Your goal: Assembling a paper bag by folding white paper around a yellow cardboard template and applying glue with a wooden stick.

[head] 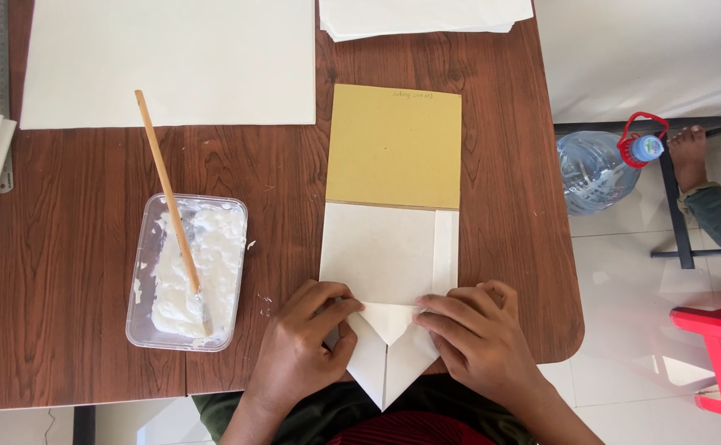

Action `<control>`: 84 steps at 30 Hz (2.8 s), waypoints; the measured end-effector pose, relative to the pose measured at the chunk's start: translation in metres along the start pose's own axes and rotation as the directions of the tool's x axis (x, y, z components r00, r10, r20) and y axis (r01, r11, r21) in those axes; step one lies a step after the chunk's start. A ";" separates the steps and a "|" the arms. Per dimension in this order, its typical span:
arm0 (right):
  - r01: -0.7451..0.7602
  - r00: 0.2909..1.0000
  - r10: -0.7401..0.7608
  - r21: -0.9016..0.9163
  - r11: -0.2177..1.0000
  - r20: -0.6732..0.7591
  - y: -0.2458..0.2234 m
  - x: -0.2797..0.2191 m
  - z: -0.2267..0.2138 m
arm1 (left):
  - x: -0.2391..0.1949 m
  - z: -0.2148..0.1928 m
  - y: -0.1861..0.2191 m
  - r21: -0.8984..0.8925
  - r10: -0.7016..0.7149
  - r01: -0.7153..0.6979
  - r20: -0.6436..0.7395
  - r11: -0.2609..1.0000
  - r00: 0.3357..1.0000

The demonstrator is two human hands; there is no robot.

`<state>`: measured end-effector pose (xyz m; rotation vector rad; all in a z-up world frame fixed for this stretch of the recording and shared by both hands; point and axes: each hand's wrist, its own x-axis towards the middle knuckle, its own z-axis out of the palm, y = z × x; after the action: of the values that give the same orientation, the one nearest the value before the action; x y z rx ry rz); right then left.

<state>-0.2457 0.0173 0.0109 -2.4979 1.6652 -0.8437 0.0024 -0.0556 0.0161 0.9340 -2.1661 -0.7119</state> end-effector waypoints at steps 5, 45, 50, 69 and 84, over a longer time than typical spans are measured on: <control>0.095 0.994 -0.095 -0.013 0.995 -0.045 -0.002 0.003 -0.003 | 0.001 -0.005 0.004 0.044 0.046 -0.052 0.126 0.998 0.991; 0.245 0.969 -0.246 -0.135 0.960 0.014 -0.018 -0.005 0.000 | -0.039 0.016 0.031 0.555 0.204 -0.296 0.223 0.777 0.953; 0.215 0.971 -0.230 -0.194 0.957 -0.060 -0.020 -0.007 0.002 | -0.036 0.013 0.033 0.580 0.213 -0.273 0.170 0.768 0.962; 0.046 0.968 -0.120 -0.312 0.949 -0.221 -0.039 -0.010 0.005 | -0.027 -0.005 0.006 0.328 0.139 -0.128 -0.012 0.936 0.990; 0.118 0.993 -0.121 -0.151 0.982 -0.009 -0.028 -0.031 0.007 | -0.027 -0.014 -0.019 0.420 0.427 -0.435 0.119 0.797 0.897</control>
<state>-0.2273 0.0541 0.0011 -2.7223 1.6571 -0.7797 0.0345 -0.0493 0.0025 0.5935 -2.4844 -0.0011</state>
